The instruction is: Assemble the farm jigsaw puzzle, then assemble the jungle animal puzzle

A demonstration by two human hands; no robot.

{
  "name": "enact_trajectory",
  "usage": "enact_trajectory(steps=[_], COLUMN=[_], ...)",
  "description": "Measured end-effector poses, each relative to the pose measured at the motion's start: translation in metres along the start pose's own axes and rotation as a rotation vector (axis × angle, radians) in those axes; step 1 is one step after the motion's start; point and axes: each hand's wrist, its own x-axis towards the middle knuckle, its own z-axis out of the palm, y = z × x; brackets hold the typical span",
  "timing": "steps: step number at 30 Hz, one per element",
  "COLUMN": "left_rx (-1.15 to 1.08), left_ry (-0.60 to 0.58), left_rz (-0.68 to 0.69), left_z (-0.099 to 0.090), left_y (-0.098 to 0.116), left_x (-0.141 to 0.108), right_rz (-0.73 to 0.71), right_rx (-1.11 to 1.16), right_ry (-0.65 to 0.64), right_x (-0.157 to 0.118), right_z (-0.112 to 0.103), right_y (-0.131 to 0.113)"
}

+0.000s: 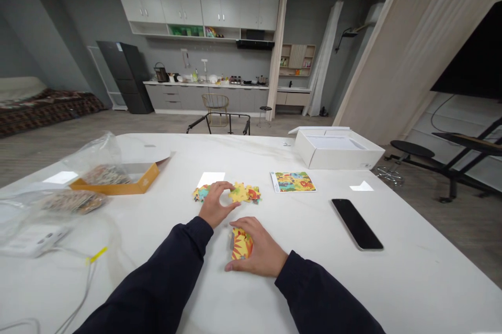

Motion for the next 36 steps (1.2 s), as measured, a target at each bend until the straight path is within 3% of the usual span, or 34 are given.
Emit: enact_trajectory(steps=[4,11,18,23,27,31,36], left_rx=[-0.082,-0.264,-0.276,-0.299,-0.304,-0.141,-0.012], left_ry=[-0.035,-0.277,-0.410,-0.527,-0.386,-0.144,-0.153], left_rz=[-0.019,-0.013,-0.043,0.004,0.000,-0.064,0.004], left_z=[-0.023,-0.055,-0.051,-0.051,-0.048,-0.026,0.019], left_y=[0.022,0.056,0.065,0.064,0.058,0.037,0.008], left_x=[-0.013,-0.041,-0.046,-0.047,-0.042,-0.024,0.010], right_rz=[0.046,0.237,0.219,0.082,-0.047,-0.039,-0.033], right_rx=[0.021,0.283,0.347,0.172,-0.010,-0.087,-0.079], right_ry=[0.005,0.077,0.041,-0.017,-0.074,-0.059,-0.029], right_x=[0.001,0.003,0.004,0.004,0.000,-0.002,0.000], right_z=[-0.001,0.001,-0.002,-0.004,-0.002,0.000,0.001], right_y=[-0.001,0.001,-0.002,-0.005,-0.002,0.000,0.001])
